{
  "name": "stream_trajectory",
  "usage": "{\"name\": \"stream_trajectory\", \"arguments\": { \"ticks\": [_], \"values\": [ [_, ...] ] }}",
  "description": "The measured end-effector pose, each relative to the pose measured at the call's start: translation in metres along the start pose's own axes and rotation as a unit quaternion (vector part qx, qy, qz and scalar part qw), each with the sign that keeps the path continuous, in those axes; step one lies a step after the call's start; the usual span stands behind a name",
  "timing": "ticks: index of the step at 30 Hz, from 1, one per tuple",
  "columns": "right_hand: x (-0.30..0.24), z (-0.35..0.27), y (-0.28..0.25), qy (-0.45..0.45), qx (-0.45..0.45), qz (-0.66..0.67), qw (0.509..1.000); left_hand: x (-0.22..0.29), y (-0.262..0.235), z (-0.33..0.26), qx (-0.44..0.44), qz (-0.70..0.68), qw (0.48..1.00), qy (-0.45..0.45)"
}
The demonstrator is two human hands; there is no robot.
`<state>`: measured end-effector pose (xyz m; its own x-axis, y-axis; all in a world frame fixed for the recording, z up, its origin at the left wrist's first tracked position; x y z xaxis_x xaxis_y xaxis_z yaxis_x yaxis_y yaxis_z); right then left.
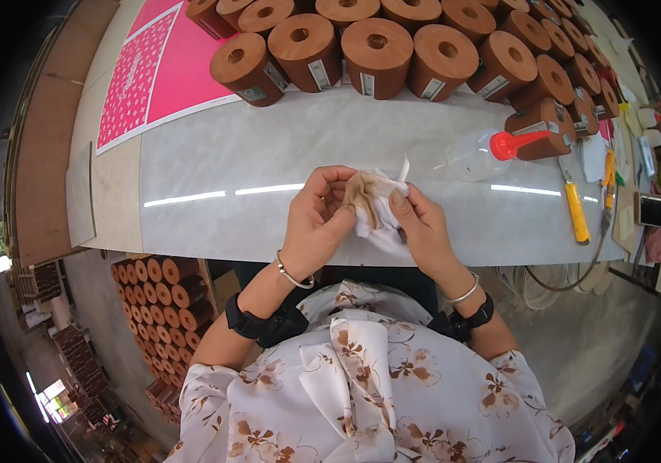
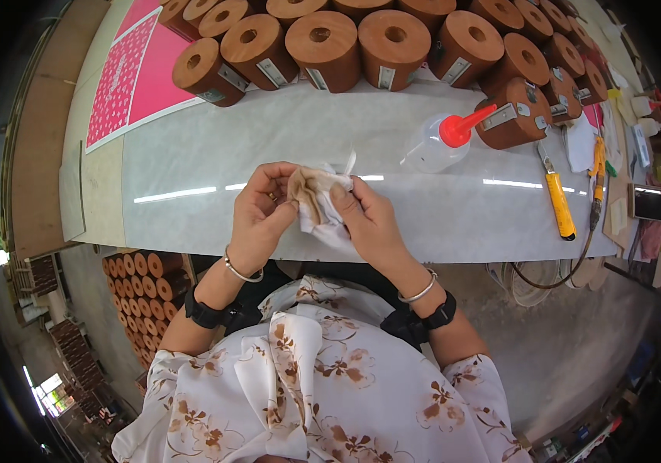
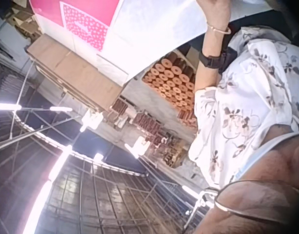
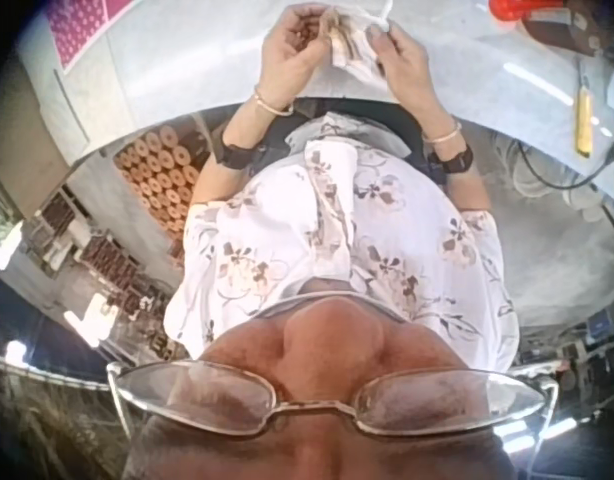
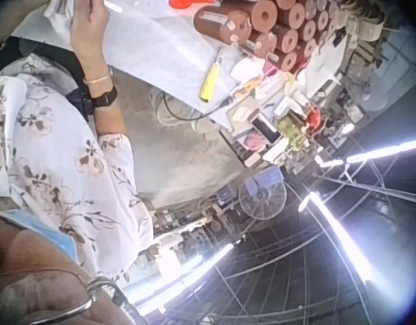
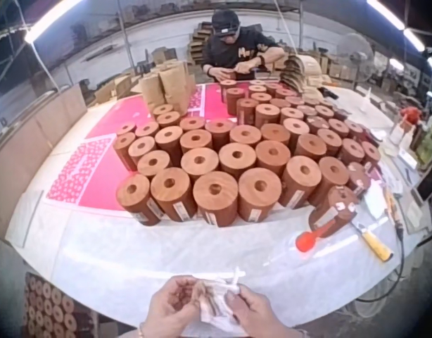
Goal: Wiping and cleaning cylindrical wooden blocks with a cloth and liquid.
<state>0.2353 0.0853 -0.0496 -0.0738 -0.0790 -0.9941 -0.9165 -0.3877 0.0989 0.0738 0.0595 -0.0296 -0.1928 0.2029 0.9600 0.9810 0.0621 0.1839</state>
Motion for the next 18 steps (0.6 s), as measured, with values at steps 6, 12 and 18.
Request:
{"name": "stream_trajectory", "arguments": {
  "ticks": [6, 12, 18],
  "values": [
    [0.000, -0.005, 0.002, 0.141, 0.058, 0.119, 0.981, -0.003, -0.002, -0.005, 0.001, -0.009, 1.000, -0.005],
    [0.000, -0.007, -0.005, 0.115, 0.089, 0.113, 0.983, -0.005, 0.000, -0.014, 0.019, 0.149, 0.988, 0.033],
    [0.001, -0.008, 0.002, 0.221, -0.044, 0.368, 0.902, 0.002, 0.004, -0.014, 0.019, 0.178, 0.982, 0.065]
  ]
}}
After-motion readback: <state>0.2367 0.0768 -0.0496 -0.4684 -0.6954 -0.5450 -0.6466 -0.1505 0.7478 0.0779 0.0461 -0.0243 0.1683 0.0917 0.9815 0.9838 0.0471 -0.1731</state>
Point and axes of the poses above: each hand's wrist, its own z-axis towards the middle knuckle, its own y-axis out of the palm, x = y × z, the point moved 4 cm from there along z, towards the middle knuckle, and after that the axes turned 3 degrees about -y, right-handed, at the moved point
